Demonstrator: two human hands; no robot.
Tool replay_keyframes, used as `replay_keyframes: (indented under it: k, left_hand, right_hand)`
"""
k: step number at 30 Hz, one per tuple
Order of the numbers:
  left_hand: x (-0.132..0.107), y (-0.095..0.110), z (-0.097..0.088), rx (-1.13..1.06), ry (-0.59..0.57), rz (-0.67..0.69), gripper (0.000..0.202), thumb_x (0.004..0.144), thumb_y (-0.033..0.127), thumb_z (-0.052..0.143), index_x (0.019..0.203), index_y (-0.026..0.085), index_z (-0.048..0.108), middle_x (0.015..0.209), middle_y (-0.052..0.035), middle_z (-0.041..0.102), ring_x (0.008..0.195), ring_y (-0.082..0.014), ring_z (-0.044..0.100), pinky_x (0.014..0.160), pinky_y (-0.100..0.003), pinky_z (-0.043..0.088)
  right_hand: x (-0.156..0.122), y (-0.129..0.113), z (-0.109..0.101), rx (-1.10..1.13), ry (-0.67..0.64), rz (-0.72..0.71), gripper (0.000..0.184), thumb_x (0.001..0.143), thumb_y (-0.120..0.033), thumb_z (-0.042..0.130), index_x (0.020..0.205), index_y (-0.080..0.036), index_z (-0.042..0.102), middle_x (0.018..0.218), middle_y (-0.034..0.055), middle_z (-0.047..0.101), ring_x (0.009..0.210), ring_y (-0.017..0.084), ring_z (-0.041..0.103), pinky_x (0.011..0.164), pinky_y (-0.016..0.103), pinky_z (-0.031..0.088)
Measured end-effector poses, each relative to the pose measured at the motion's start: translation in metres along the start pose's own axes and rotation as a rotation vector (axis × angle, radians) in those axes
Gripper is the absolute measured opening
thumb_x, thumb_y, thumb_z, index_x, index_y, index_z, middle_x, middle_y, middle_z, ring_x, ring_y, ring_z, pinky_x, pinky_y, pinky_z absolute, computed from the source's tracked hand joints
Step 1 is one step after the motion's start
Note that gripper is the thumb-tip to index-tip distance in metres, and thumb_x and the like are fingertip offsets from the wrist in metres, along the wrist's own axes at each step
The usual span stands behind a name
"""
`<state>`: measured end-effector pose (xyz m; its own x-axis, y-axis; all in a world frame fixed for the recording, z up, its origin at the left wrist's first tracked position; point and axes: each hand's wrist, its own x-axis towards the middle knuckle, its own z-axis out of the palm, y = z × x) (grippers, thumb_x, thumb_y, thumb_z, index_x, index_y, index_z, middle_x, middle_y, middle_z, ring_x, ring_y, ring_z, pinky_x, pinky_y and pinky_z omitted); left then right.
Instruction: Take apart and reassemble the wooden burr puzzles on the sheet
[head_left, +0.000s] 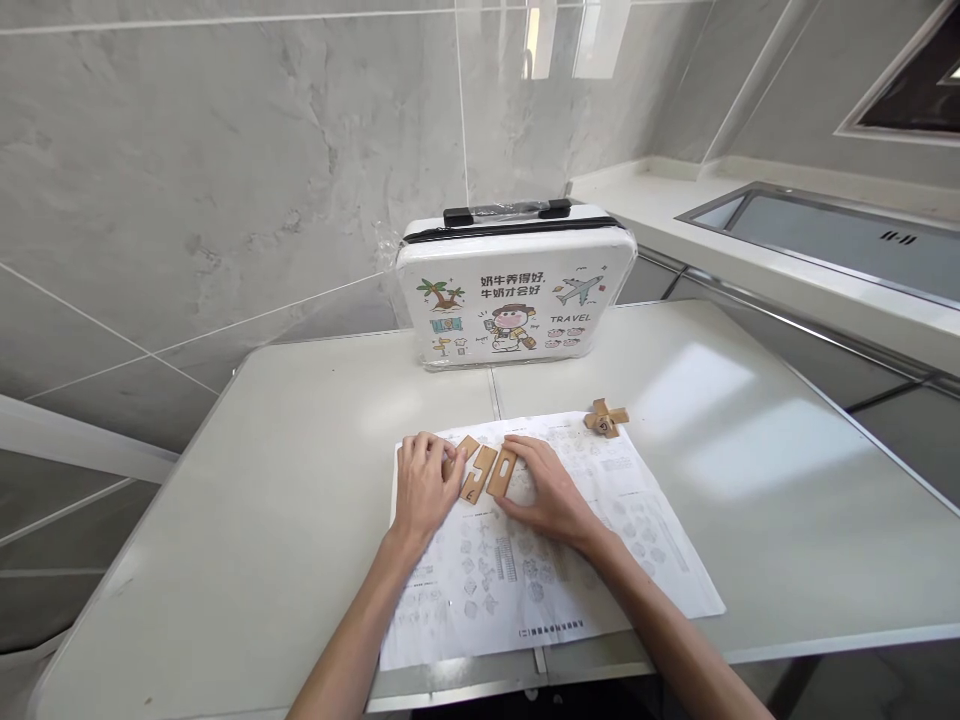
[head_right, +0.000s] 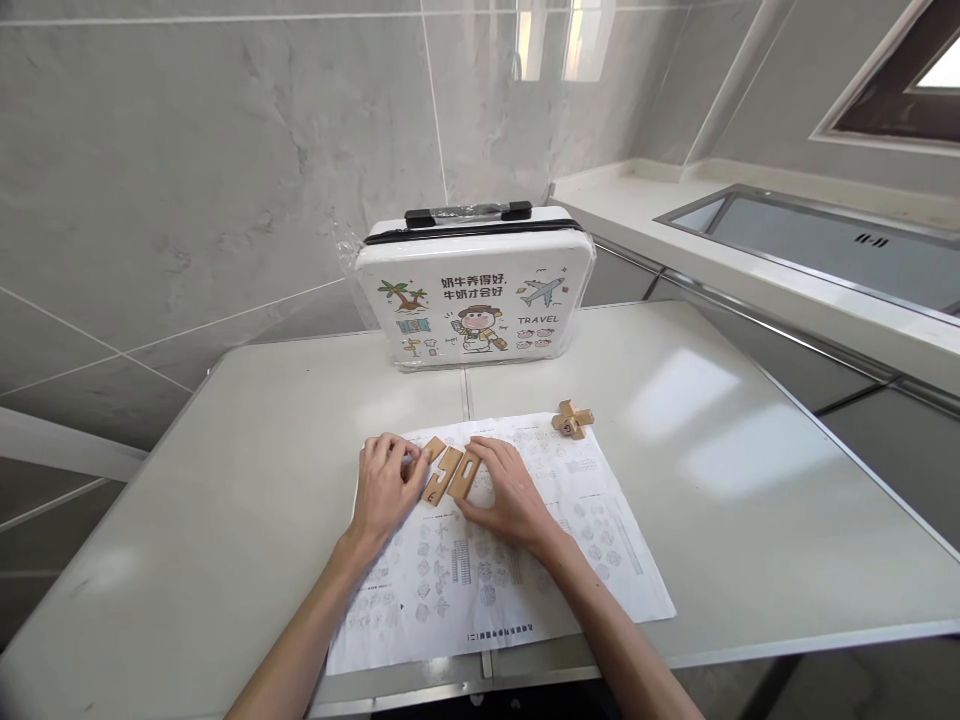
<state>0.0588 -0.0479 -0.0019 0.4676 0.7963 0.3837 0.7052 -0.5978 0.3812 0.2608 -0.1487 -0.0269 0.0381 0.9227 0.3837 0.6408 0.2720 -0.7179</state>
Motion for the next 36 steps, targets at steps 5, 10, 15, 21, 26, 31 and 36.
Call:
replay_keyframes:
  k: [5,10,15,21,26,31,36]
  left_hand:
    - [0.000,0.008,-0.008,0.001,-0.040,0.127,0.034,0.084,0.046,0.079,0.070,0.021,0.061,0.098,-0.0090,0.064,0.105,-0.0308,0.052,0.093,-0.046,0.044]
    - [-0.001,0.010,-0.012,0.000,-0.133,0.223,0.035,0.081,0.049,0.082,0.070,0.021,0.064,0.103,-0.0096,0.065,0.112,-0.0334,0.050,0.096,-0.050,0.043]
    - [-0.002,0.012,-0.010,-0.088,-0.143,0.278,0.025,0.096,0.039,0.069,0.078,0.021,0.068,0.102,-0.0097,0.068,0.108,-0.0315,0.054,0.093,-0.048,0.045]
    - [-0.010,0.028,-0.008,-0.733,-0.414,-0.072,0.036,0.107,0.048,0.047,0.092,0.021,0.065,0.065,0.0018,0.058,0.057,-0.0148,0.050,0.060,-0.030,0.042]
    - [-0.013,0.040,-0.003,-1.289,-0.552,-0.409,0.044,0.100,0.063,0.053,0.093,0.020,0.057,0.055,0.0080,0.044,0.046,-0.0085,0.033,0.047,-0.023,0.027]
    - [-0.012,0.036,0.004,-1.400,-0.562,-0.523,0.045,0.094,0.065,0.061,0.092,0.020,0.053,0.052,0.0103,0.042,0.042,-0.0056,0.024,0.042,-0.020,0.021]
    - [-0.010,0.032,0.004,-1.405,-0.564,-0.569,0.045,0.092,0.064,0.063,0.091,0.020,0.052,0.047,0.0113,0.043,0.035,-0.0046,0.026,0.039,-0.018,0.021]
  right_hand:
    - [0.003,-0.001,-0.005,0.162,0.088,0.117,0.066,0.085,-0.030,0.078,0.145,-0.029,0.049,0.150,0.0118,0.055,0.142,0.034,0.049,0.119,0.056,0.042]
    - [0.006,-0.002,-0.011,0.371,0.176,0.256,0.056,0.088,-0.036,0.078,0.139,-0.029,0.057,0.150,0.0095,0.057,0.142,0.033,0.050,0.117,0.054,0.043]
    - [0.007,0.007,-0.014,0.760,0.214,0.345,0.052,0.087,-0.041,0.081,0.134,-0.031,0.062,0.151,0.0074,0.058,0.143,0.031,0.051,0.122,0.053,0.039]
    - [0.007,0.010,-0.022,1.169,0.142,0.356,0.053,0.082,-0.052,0.084,0.128,-0.032,0.067,0.153,0.0094,0.060,0.149,0.036,0.046,0.126,0.059,0.030]
    - [0.007,0.004,-0.027,1.174,0.040,0.291,0.059,0.078,-0.059,0.086,0.125,-0.032,0.063,0.155,0.0102,0.057,0.148,0.037,0.047,0.125,0.062,0.028]
    - [0.006,0.003,-0.027,0.984,-0.032,0.256,0.074,0.077,-0.076,0.078,0.130,-0.033,0.050,0.157,0.0152,0.053,0.142,0.039,0.054,0.117,0.065,0.039]
    - [0.005,0.004,-0.028,0.829,-0.032,0.213,0.082,0.077,-0.082,0.072,0.138,-0.034,0.047,0.159,0.0163,0.049,0.145,0.039,0.051,0.114,0.063,0.044]
